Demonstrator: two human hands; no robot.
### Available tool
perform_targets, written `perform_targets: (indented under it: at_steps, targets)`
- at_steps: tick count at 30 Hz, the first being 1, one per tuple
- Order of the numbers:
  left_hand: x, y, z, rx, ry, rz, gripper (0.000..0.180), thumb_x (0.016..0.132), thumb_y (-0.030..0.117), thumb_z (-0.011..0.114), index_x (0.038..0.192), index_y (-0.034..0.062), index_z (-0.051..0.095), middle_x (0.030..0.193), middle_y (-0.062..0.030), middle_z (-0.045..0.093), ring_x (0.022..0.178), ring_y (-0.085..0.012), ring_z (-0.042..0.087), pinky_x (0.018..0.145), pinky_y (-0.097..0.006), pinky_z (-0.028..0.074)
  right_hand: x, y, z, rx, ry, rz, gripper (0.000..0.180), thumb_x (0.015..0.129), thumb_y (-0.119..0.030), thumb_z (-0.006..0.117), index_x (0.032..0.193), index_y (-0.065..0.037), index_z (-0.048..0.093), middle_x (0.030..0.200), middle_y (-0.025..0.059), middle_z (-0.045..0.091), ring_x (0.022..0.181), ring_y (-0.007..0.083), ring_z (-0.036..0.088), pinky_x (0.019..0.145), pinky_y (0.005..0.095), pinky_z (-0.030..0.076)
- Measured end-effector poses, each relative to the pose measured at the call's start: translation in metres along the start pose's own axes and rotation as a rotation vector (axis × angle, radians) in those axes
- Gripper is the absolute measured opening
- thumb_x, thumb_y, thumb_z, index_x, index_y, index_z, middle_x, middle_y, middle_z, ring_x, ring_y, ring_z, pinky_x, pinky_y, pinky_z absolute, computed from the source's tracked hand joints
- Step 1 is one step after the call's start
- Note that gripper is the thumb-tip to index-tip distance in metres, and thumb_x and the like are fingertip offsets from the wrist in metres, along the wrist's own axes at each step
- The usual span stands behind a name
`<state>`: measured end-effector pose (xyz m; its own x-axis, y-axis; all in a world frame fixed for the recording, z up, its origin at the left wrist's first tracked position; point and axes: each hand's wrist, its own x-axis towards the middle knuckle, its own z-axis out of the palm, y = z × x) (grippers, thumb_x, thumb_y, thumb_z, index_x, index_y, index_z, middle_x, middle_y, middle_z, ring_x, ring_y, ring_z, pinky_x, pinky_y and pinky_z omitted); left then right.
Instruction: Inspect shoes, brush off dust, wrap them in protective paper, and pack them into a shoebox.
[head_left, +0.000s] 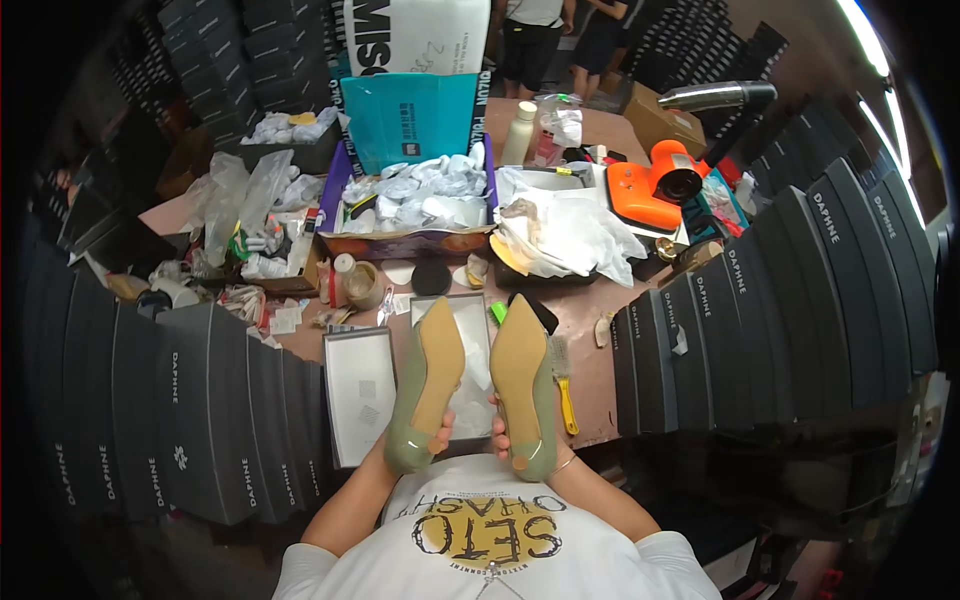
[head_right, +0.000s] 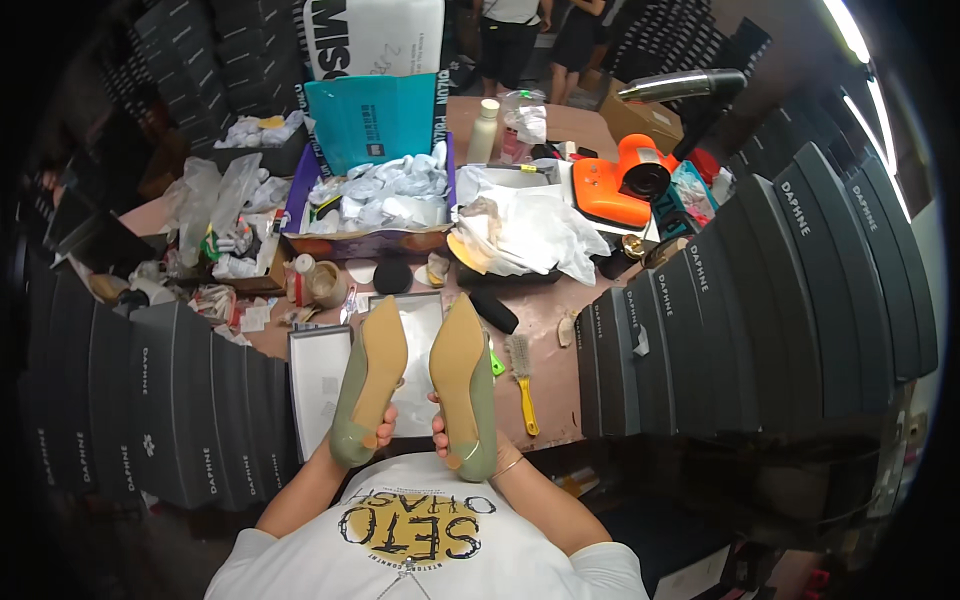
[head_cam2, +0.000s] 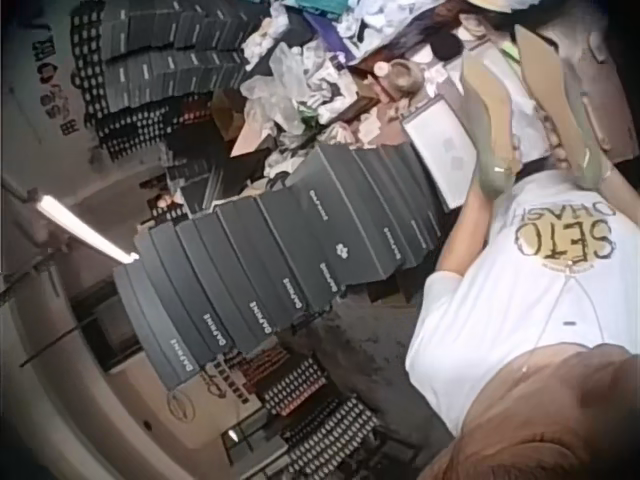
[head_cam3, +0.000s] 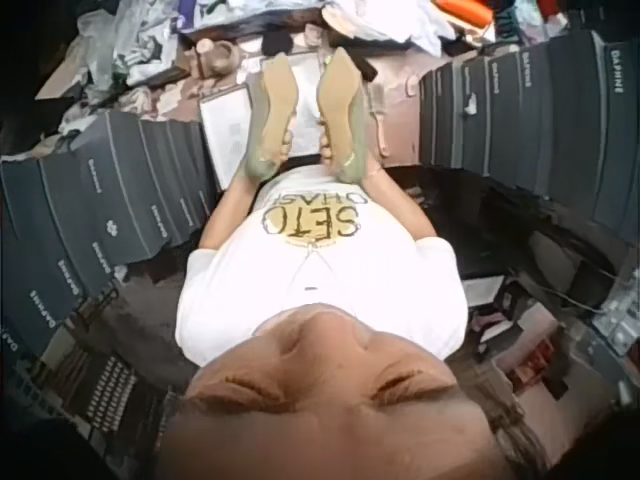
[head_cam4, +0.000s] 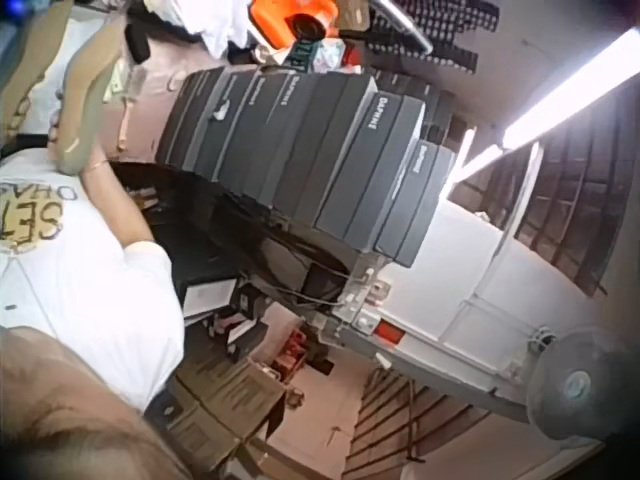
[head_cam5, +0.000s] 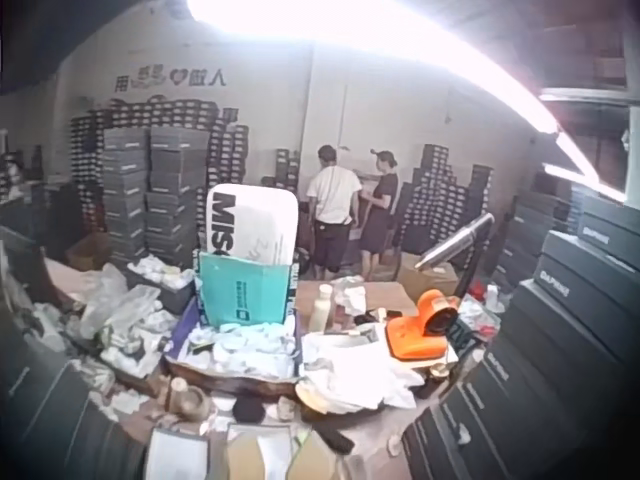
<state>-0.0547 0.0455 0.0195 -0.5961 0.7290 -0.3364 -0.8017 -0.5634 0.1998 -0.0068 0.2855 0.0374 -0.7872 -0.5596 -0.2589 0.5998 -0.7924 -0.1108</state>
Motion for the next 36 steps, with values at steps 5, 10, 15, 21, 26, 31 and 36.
perform_targets:
  at_steps: [5,10,15,21,26,31,36]
  targets:
    - [0.011,-0.052,0.023,-0.182,-0.003,0.049,0.034,0.092,0.034,0.052,0.107,0.0039,0.05,0.081,-0.0066,0.05,0.063,-0.016,0.052,0.053,-0.027,0.049,0.009,-0.001,-0.009,0.027,-0.083,0.151,0.054,0.089,-0.033,0.059,0.133,-0.01,0.038,0.09,0.0084,0.058,0.076,0.0209,0.059,0.063,0.0351,0.051]
    - [0.013,-0.062,0.038,-0.231,0.019,0.039,0.033,0.093,0.035,0.05,0.105,0.0045,0.05,0.084,-0.0069,0.046,0.063,-0.0168,0.048,0.055,-0.028,0.046,0.0,-0.014,-0.019,0.043,-0.156,0.182,0.055,0.088,-0.033,0.059,0.134,-0.01,0.038,0.09,0.0078,0.056,0.078,0.0206,0.057,0.062,0.0346,0.051]
    - [0.011,-0.057,0.028,-0.237,-0.229,-0.045,0.038,0.093,0.034,0.049,0.119,0.006,0.047,0.084,-0.0075,0.046,0.063,-0.0177,0.048,0.057,-0.029,0.046,-0.002,-0.017,-0.007,0.016,-0.208,0.206,0.055,0.088,-0.032,0.06,0.134,-0.009,0.04,0.087,0.01,0.055,0.074,0.0218,0.058,0.061,0.0335,0.052]
    - [0.006,-0.03,0.041,-0.062,-0.34,-0.102,0.05,0.094,0.039,0.046,0.133,0.0086,0.041,0.083,-0.0116,0.048,0.063,-0.0213,0.054,0.056,-0.031,0.048,-0.001,-0.025,0.018,-0.058,-0.149,0.235,0.049,0.087,-0.032,0.061,0.125,-0.004,0.05,0.08,0.0149,0.056,0.061,0.0253,0.061,0.053,0.0335,0.053]
    - [0.007,-0.012,0.055,-0.114,-0.353,-0.215,0.046,0.093,0.035,0.049,0.13,0.0067,0.045,0.079,-0.0181,0.052,0.06,-0.027,0.059,0.05,-0.034,0.052,0.0,-0.033,0.032,-0.114,-0.122,0.284,0.044,0.087,-0.033,0.061,0.117,-0.001,0.057,0.074,0.0176,0.057,0.054,0.0268,0.062,0.047,0.0332,0.053]
    - [0.012,-0.014,0.053,-0.087,-0.336,-0.219,0.043,0.09,0.027,0.057,0.126,0.0054,0.048,0.081,-0.0194,0.056,0.063,-0.0281,0.062,0.052,-0.035,0.054,-0.004,-0.034,0.01,-0.083,-0.148,0.268,0.068,0.083,-0.054,0.052,0.12,0.003,0.053,0.08,0.021,0.057,0.064,0.0316,0.063,0.053,0.0371,0.053]
    - [0.019,0.004,0.004,0.522,0.232,-0.025,0.051,0.087,0.024,0.063,0.13,0.0015,0.045,0.095,-0.0175,0.059,0.078,-0.0253,0.064,0.067,-0.036,0.055,-0.002,-0.05,0.002,-0.465,-0.039,-0.013,0.055,0.085,-0.037,0.061,0.123,0.002,0.051,0.083,0.0172,0.059,0.069,0.0279,0.064,0.056,0.0352,0.054]
